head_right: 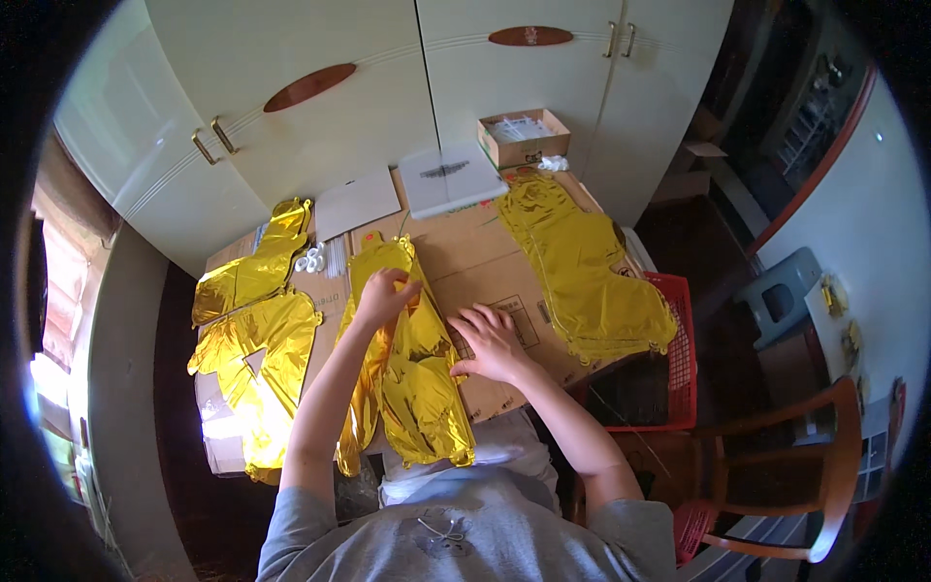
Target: Fold and organize gold foil letter/number balloons on a cardboard workspace.
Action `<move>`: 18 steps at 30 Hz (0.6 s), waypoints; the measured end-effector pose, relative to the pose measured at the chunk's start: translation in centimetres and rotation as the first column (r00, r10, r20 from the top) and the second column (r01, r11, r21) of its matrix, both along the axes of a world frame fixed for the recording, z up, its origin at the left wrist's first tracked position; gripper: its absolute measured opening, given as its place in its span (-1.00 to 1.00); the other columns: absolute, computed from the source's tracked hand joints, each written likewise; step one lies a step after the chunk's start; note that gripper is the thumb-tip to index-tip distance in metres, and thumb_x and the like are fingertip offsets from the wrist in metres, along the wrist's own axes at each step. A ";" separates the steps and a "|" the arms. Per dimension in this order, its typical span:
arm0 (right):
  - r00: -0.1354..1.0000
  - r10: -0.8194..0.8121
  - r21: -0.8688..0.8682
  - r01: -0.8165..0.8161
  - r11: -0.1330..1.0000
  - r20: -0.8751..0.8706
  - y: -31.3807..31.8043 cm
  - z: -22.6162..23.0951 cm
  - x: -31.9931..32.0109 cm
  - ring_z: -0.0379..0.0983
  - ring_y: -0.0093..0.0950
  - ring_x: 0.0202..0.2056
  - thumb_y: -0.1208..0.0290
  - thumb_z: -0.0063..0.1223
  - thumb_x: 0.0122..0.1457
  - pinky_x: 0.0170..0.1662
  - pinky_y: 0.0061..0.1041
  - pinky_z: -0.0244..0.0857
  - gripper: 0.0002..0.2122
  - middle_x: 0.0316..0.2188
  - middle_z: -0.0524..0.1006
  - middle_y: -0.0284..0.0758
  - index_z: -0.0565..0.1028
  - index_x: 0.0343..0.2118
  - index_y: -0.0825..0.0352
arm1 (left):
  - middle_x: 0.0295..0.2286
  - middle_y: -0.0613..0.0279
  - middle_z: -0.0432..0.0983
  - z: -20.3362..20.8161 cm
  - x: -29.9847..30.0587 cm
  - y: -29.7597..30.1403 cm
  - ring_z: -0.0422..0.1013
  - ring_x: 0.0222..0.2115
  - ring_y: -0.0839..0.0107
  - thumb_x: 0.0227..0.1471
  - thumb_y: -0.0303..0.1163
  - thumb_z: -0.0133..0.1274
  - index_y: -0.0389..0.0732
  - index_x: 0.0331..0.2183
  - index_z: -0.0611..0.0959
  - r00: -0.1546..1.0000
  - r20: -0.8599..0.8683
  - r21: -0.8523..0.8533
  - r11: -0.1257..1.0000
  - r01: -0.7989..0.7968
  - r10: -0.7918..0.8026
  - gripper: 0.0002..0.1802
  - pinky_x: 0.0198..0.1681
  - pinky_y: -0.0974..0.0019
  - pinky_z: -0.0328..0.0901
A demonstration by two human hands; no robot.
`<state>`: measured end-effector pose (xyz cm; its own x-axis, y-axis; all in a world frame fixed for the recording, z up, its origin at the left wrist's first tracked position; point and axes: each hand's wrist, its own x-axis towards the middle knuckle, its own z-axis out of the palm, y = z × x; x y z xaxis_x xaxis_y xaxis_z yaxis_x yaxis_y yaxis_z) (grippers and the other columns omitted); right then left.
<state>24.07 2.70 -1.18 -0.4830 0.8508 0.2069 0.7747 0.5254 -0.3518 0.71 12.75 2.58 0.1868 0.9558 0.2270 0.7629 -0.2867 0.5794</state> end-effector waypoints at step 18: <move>0.977 0.212 0.091 -0.211 0.973 -0.007 -1.0 0.3 0.8 0.11 -0.37 0.27 -0.05 0.16 0.01 0.27 -0.12 -0.09 -0.44 0.14 0.40 -0.49 0.48 0.06 0.13 | -0.31 0.23 0.48 -2.2 2.1 4.7 0.33 -0.14 0.15 -0.18 -0.01 0.25 -0.07 -0.49 0.68 0.980 -0.180 -0.146 0.984 -0.107 0.080 -0.67 -0.07 0.07 0.21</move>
<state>24.92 1.65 -0.88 -0.6457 0.7077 0.2867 0.6372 0.7063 -0.3084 2.79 17.48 0.39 0.1186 0.9918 0.0480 0.8746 -0.1272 0.4679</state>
